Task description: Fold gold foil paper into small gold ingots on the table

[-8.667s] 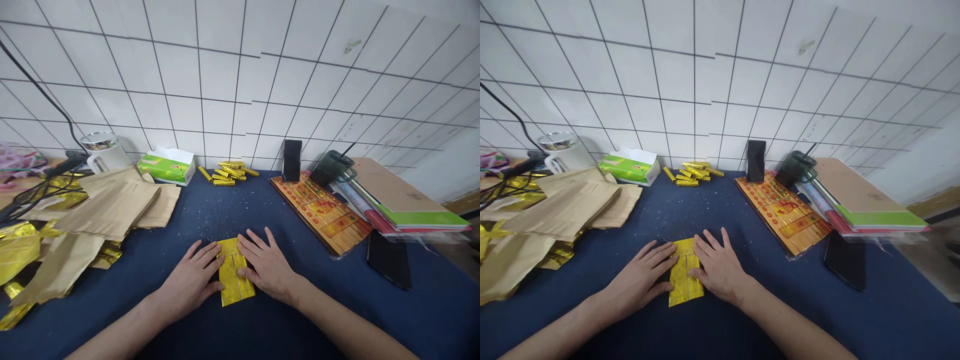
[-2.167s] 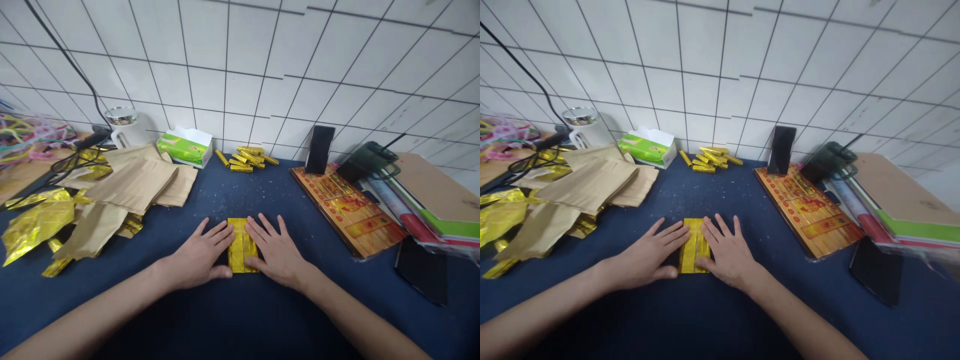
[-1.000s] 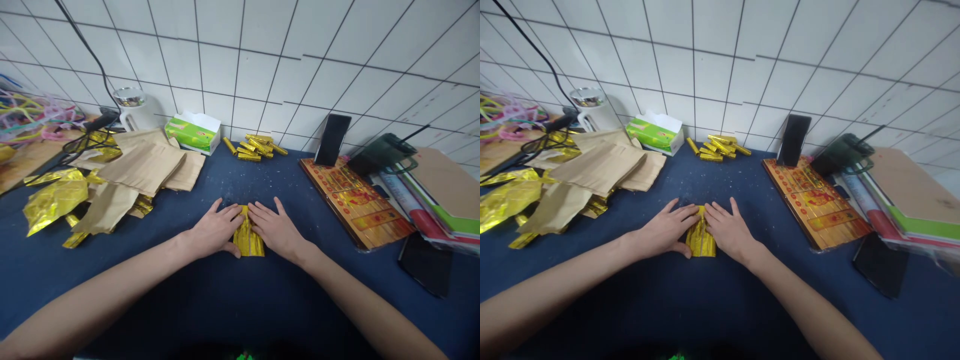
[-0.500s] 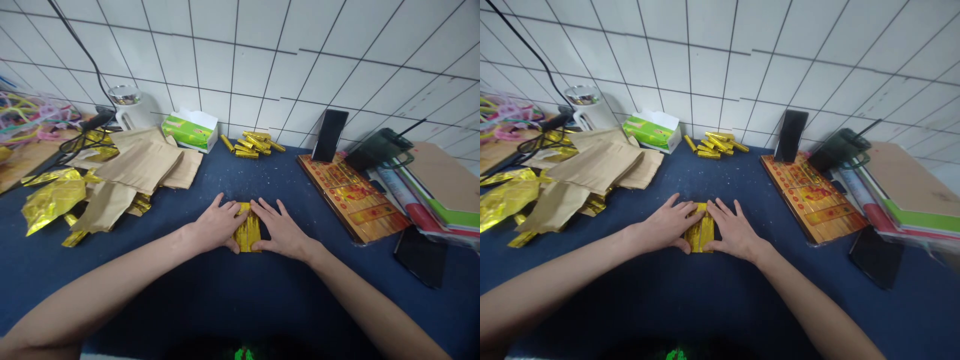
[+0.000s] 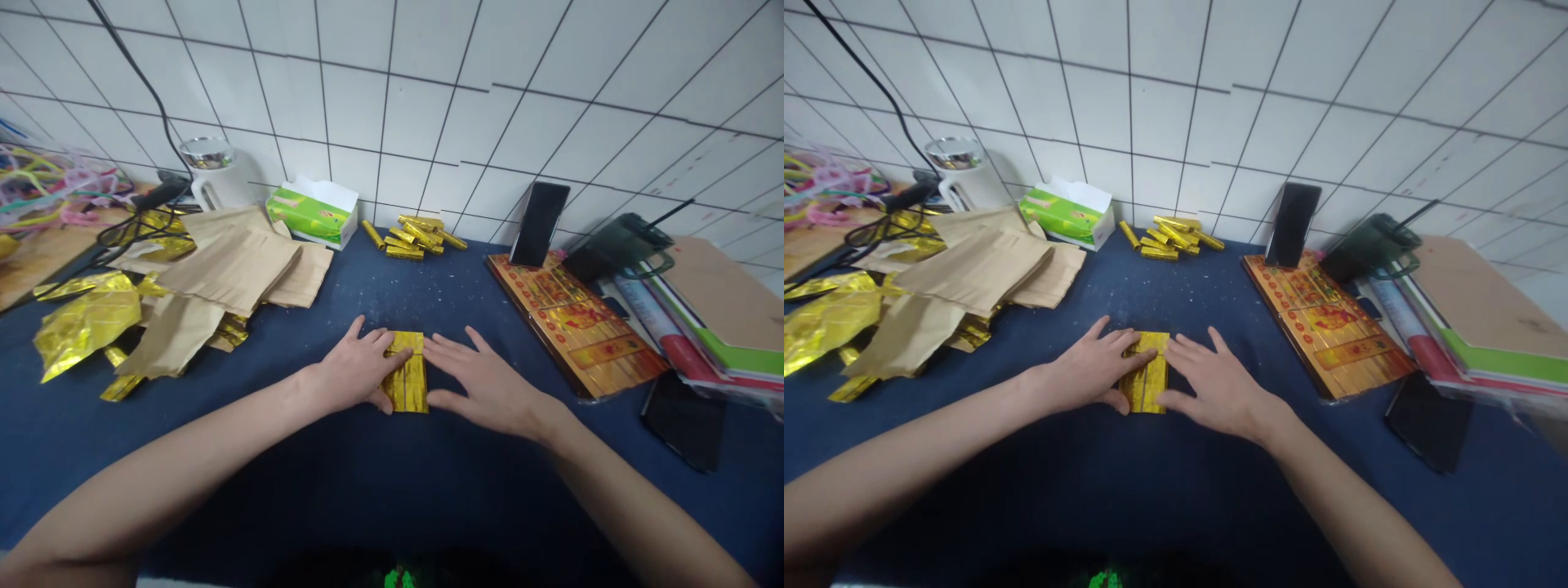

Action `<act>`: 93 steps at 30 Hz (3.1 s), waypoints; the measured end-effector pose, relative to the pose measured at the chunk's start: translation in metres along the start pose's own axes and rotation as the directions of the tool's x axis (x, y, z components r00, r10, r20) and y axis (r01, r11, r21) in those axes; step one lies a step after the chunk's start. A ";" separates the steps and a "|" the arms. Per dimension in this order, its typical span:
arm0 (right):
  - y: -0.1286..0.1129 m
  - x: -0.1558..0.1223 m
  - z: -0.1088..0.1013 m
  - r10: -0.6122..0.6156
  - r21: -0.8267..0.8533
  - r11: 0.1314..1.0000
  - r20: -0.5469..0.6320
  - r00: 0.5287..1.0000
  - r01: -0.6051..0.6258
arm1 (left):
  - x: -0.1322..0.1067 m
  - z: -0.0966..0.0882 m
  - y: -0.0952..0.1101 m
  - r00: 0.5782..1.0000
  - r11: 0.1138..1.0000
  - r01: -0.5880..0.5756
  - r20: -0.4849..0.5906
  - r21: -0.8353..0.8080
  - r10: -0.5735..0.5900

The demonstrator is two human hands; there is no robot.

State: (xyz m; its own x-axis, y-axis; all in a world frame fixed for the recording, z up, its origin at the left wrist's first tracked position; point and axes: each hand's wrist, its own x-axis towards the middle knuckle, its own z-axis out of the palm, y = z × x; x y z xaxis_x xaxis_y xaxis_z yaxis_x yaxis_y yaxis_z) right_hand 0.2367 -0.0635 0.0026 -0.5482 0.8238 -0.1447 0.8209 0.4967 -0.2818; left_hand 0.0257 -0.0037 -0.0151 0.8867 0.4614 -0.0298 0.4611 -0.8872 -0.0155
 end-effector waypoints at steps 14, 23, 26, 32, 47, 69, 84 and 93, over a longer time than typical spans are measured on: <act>-0.014 0.036 0.026 0.007 0.108 0.994 -0.134 0.991 0.007 | -0.022 0.018 0.021 0.989 0.999 0.044 -0.140 0.032 -0.039; -0.013 0.034 0.032 -0.034 -0.043 0.999 -0.084 0.996 0.030 | -0.062 0.019 0.049 0.998 0.997 -0.025 -0.060 -0.071 0.020; -0.012 0.033 0.033 -0.058 -0.047 0.997 -0.097 0.994 0.054 | -0.068 0.010 0.049 0.997 0.989 -0.040 -0.065 -0.144 0.031; -0.011 0.033 0.029 -0.073 -0.042 0.997 -0.064 0.995 0.071 | -0.037 -0.012 0.011 0.983 0.959 0.062 -0.149 -0.276 -0.106; -0.022 0.037 0.006 -0.013 0.003 1.000 -0.047 0.999 0.013 | -0.018 0.015 -0.007 0.985 0.980 0.002 -0.167 -0.200 -0.036; -0.010 0.036 0.036 -0.075 -0.072 0.995 -0.078 0.994 0.070 | -0.015 0.007 -0.009 0.986 0.985 0.073 -0.139 -0.158 -0.095; -0.013 -0.019 0.039 -0.033 -0.066 0.997 0.049 0.998 0.037 | -0.013 0.008 -0.005 0.991 0.995 0.091 -0.099 -0.028 -0.094; -0.034 -0.054 0.024 -0.135 0.107 0.987 0.170 0.976 0.117 | -0.013 0.009 -0.003 0.990 0.995 0.094 -0.098 -0.033 -0.097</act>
State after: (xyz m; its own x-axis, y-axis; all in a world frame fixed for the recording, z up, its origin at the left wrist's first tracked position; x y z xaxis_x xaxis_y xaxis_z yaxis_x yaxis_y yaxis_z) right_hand 0.2343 -0.1314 -0.0028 -0.6729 0.6907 -0.2648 0.7288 0.5578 -0.3972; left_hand 0.0122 -0.0071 -0.0234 0.8367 0.5431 0.0700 0.5435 -0.8393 0.0149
